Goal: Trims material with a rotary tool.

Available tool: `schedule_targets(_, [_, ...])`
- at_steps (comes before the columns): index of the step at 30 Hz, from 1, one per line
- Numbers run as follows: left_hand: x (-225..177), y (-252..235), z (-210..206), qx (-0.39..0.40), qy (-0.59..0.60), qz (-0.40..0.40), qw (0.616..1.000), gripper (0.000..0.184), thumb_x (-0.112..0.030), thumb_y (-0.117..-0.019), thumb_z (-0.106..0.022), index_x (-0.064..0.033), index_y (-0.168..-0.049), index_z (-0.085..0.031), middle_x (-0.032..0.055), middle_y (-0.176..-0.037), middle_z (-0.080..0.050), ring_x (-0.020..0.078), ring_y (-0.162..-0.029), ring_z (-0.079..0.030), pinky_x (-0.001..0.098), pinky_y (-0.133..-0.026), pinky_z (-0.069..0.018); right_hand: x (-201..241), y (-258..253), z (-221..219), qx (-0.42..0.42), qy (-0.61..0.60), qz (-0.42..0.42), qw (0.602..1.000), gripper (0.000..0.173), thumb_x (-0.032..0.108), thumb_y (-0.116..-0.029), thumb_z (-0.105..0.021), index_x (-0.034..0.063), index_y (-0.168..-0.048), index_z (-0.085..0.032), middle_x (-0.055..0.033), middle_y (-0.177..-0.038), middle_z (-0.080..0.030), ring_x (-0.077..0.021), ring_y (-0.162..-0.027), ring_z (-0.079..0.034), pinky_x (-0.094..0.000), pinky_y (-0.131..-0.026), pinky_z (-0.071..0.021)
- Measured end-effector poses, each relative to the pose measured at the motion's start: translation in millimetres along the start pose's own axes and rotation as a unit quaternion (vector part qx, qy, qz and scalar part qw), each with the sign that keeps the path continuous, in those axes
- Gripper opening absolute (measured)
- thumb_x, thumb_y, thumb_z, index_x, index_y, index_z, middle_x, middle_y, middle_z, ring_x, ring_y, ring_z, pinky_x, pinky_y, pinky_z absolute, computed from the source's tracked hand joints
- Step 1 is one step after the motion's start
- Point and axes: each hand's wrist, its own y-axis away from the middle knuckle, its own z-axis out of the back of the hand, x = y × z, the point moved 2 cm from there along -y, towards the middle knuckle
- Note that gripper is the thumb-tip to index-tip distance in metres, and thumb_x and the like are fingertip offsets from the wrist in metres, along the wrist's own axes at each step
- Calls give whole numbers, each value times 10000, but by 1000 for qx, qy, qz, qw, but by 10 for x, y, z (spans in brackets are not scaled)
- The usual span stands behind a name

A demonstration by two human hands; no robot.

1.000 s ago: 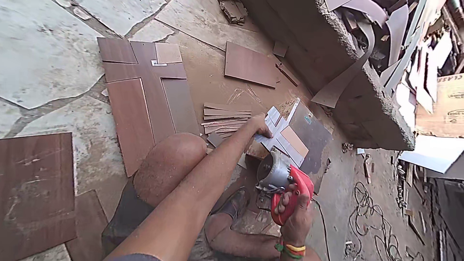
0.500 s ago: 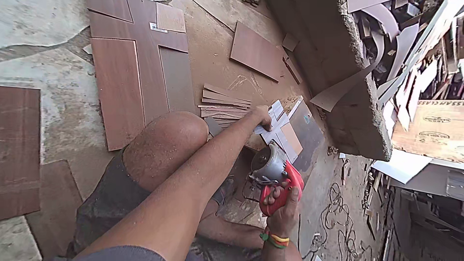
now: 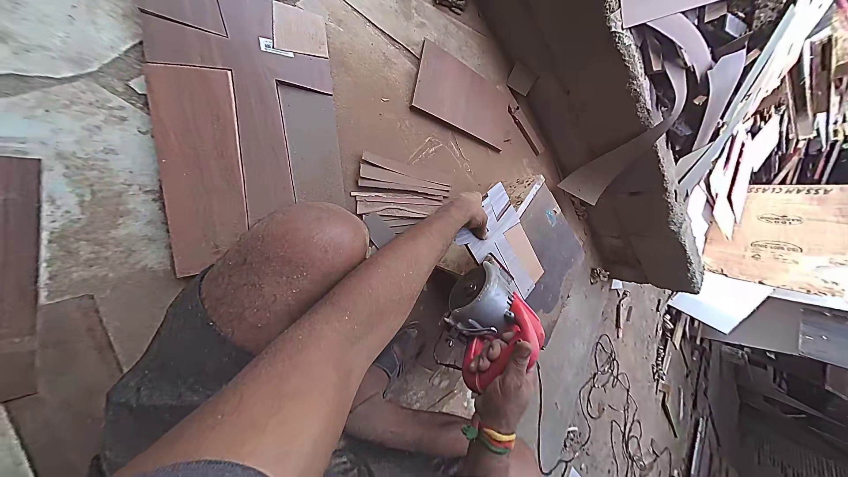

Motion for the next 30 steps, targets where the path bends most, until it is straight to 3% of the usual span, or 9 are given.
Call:
schedule_targets(9, [-98,60,71,23,-28,1,999,804,-263,-738,-918,50,-1377,-544,251,-1252,-642,386,-1171,-641,583,-950,-528,66,-46,11,30,1,-21,999,576,649,-982,-530,76,-957,-580,0,-550,-587,-125,-412,-594,-305,-413,-562])
schedule_targets(15, [-75,57,16,1,-14,6,1000,677,-241,-723,-922,19,-1270,-620,222,-1142,-685,377,-1076,-677,582,-872,-556,36,-59,13,31,2,-3,1000,592,658,-971,-545,68,-934,-584,-6,-538,-570,-132,-403,-588,-309,-408,-561])
schedule_targets(25, [-87,73,23,4,-20,3,1000,661,-242,-732,-918,25,-1260,-623,220,-1137,-685,373,-1068,-677,580,-874,-555,94,-65,-59,10,20,-8,1000,551,551,-1079,-353,64,-932,-565,1,-531,-565,-121,-392,-578,-297,-397,-555])
schedule_targets(30, [-75,49,13,7,-19,4,1000,622,-238,-732,-917,22,-1225,-642,216,-1113,-692,367,-1050,-684,574,-862,-559,92,-81,-33,17,15,-12,1000,549,548,-1079,-345,57,-961,-560,3,-533,-568,-126,-397,-582,-296,-400,-553])
